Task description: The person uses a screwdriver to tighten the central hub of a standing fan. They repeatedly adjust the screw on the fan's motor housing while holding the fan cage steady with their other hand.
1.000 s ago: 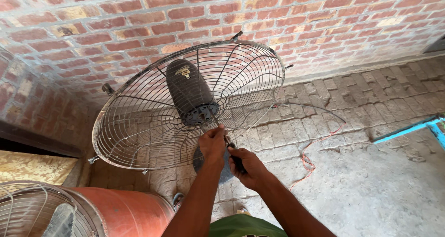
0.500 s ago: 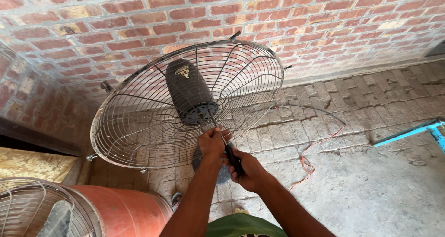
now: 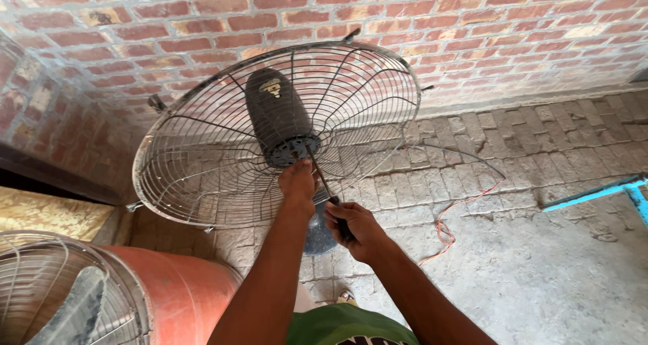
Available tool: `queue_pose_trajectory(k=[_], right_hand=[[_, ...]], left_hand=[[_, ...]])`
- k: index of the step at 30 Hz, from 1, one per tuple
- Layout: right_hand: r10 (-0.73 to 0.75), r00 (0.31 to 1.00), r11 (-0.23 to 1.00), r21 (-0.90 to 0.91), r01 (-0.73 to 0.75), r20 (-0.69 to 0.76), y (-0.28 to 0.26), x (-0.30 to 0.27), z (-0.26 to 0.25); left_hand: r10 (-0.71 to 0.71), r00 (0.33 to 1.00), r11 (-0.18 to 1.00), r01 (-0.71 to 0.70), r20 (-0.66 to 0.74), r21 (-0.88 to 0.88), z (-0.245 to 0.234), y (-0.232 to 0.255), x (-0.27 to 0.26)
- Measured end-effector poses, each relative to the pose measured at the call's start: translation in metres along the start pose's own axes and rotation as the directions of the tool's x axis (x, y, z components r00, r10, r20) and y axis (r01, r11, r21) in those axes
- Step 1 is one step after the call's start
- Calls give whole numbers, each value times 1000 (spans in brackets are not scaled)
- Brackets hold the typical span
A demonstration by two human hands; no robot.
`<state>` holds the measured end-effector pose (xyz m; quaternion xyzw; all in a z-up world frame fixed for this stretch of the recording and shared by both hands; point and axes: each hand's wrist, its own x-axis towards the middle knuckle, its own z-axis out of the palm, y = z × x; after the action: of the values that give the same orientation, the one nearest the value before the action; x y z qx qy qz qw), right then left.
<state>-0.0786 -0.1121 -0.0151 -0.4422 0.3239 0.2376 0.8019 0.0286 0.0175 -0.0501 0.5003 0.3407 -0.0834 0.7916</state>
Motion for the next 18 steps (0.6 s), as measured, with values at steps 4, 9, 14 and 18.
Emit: queue_pose_trajectory(k=[4,9,14,18], right_hand=[[-73,994,991,-117,62,-88,-1,-6,10],[-136,977,952,-293,84,-164,-5,-7,12],[-41,998,957,-288,22,-57,-11,3,-4],[-26,1000,952,-305,23,-4,-6,7,-10]], left_hand=[[-52,999,999,52,11,-7,8,19,6],[-100,995,995,100,-4,-24,19,35,13],[-111,990,984,122,-89,131,24,24,56],[250,953,286,-243,173,927,22,4,102]])
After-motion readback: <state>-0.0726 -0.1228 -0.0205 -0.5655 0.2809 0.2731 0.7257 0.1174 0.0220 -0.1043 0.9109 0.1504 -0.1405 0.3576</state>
